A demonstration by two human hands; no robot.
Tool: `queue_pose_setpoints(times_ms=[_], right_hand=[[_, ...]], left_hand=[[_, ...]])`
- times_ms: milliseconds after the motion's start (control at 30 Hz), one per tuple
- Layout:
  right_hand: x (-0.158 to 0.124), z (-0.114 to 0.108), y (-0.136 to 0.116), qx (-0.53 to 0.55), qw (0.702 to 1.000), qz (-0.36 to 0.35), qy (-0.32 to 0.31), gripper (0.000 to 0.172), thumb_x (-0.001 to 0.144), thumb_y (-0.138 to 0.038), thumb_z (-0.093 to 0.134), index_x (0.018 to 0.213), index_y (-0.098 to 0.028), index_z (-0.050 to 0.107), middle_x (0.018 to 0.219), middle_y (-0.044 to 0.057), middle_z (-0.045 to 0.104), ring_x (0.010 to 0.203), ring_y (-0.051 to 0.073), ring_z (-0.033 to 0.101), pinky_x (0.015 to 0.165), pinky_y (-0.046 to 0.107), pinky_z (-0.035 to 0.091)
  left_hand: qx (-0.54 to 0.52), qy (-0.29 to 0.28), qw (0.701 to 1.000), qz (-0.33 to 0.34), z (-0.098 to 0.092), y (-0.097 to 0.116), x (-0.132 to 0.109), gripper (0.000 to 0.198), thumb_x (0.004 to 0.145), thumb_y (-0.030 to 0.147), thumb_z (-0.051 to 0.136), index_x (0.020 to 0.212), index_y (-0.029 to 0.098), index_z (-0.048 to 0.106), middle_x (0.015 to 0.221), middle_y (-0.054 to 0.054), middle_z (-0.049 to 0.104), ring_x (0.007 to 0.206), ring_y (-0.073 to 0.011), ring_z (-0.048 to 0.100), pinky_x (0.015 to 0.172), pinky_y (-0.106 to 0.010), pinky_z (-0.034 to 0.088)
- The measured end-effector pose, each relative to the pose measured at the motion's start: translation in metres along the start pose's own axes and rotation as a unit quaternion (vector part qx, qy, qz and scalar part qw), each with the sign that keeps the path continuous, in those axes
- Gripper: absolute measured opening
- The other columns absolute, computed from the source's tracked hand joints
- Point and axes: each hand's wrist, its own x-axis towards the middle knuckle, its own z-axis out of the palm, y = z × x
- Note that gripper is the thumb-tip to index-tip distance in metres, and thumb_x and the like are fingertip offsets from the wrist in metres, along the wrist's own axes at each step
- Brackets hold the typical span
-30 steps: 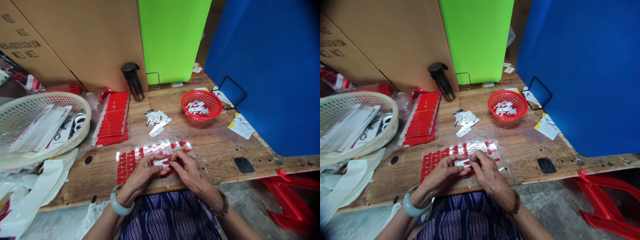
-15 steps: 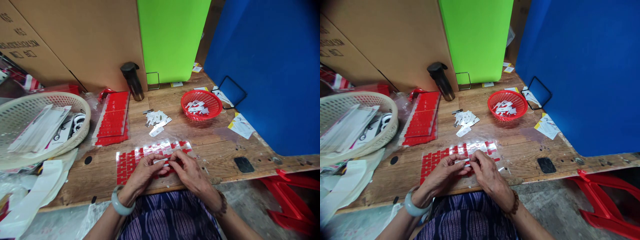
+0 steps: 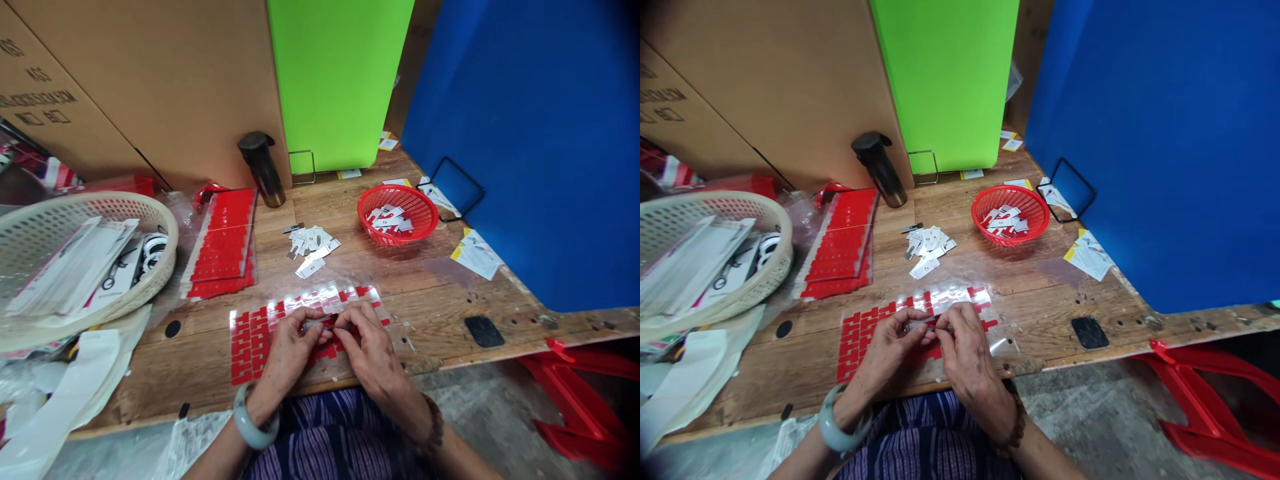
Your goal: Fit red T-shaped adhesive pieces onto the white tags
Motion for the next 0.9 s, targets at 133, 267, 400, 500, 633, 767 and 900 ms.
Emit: queue_pose_setpoints(times_ms=[133, 267, 400, 500, 633, 767, 900], right_hand=[[0.001, -0.002, -0.002, 0.033, 0.998, 0.040, -0.028, 0.014, 0.085, -0.012, 0.044, 0.078, -0.021, 0.050, 0.078, 0.000, 0.054, 0.073, 0.014, 0.051, 0.068, 0.026, 0.041], [0.005, -0.005, -0.004, 0.040, 0.995, 0.079, -0.035, 0.012, 0.084, -0.013, 0.044, 0.078, -0.021, 0.050, 0.075, -0.002, 0.055, 0.069, 0.013, 0.052, 0.065, 0.026, 0.042], [0.010, -0.006, -0.006, 0.033, 0.994, 0.099, -0.035, 0.012, 0.082, -0.012, 0.044, 0.076, -0.021, 0.051, 0.073, -0.001, 0.057, 0.067, 0.014, 0.054, 0.063, 0.026, 0.043], [0.011, -0.005, -0.005, 0.019, 0.994, 0.099, -0.041, 0.012, 0.080, -0.012, 0.045, 0.075, -0.020, 0.051, 0.072, -0.001, 0.057, 0.066, 0.014, 0.054, 0.062, 0.026, 0.043], [0.009, -0.002, 0.002, -0.005, 0.995, 0.084, -0.048, 0.010, 0.082, -0.013, 0.045, 0.078, -0.021, 0.050, 0.076, 0.000, 0.057, 0.070, 0.014, 0.054, 0.064, 0.026, 0.042], [0.007, 0.001, 0.007, -0.020, 0.997, 0.060, -0.048, 0.010, 0.083, -0.013, 0.044, 0.080, -0.021, 0.049, 0.078, 0.000, 0.057, 0.072, 0.014, 0.053, 0.063, 0.026, 0.041], [0.005, 0.001, 0.006, -0.030, 0.998, 0.042, -0.046, 0.010, 0.083, -0.012, 0.043, 0.079, -0.021, 0.048, 0.079, 0.001, 0.057, 0.072, 0.015, 0.053, 0.062, 0.026, 0.040]], left_hand=[[-0.034, -0.019, 0.999, -0.015, -0.002, -0.002, 0.001, 0.026, 0.070, 0.024, 0.071, 0.091, 0.014, 0.059, 0.068, -0.003, 0.070, 0.064, -0.0144, 0.067, 0.070, -0.026, 0.051], [-0.052, -0.035, 0.997, -0.045, -0.003, 0.000, 0.000, 0.031, 0.067, 0.026, 0.074, 0.090, 0.013, 0.059, 0.069, -0.004, 0.071, 0.063, -0.0148, 0.067, 0.067, -0.025, 0.051], [-0.077, -0.040, 0.994, -0.064, -0.004, 0.000, -0.001, 0.036, 0.063, 0.028, 0.077, 0.090, 0.012, 0.059, 0.067, -0.004, 0.070, 0.060, -0.0146, 0.067, 0.065, -0.024, 0.051], [-0.088, -0.039, 0.993, -0.073, -0.005, -0.003, -0.001, 0.039, 0.063, 0.028, 0.078, 0.092, 0.013, 0.058, 0.065, -0.005, 0.071, 0.059, -0.0144, 0.067, 0.064, -0.023, 0.051], [-0.095, -0.035, 0.992, -0.077, -0.006, -0.005, -0.002, 0.039, 0.063, 0.026, 0.078, 0.093, 0.012, 0.057, 0.064, -0.006, 0.071, 0.059, -0.0139, 0.067, 0.063, -0.022, 0.052], [-0.100, -0.029, 0.992, -0.077, -0.005, -0.004, -0.004, 0.041, 0.061, 0.026, 0.079, 0.092, 0.011, 0.058, 0.065, -0.006, 0.071, 0.060, -0.0137, 0.067, 0.063, -0.020, 0.051], [-0.097, -0.034, 0.992, -0.067, -0.004, -0.004, -0.004, 0.040, 0.061, 0.027, 0.079, 0.091, 0.012, 0.058, 0.064, -0.005, 0.071, 0.060, -0.0131, 0.067, 0.064, -0.020, 0.052]])
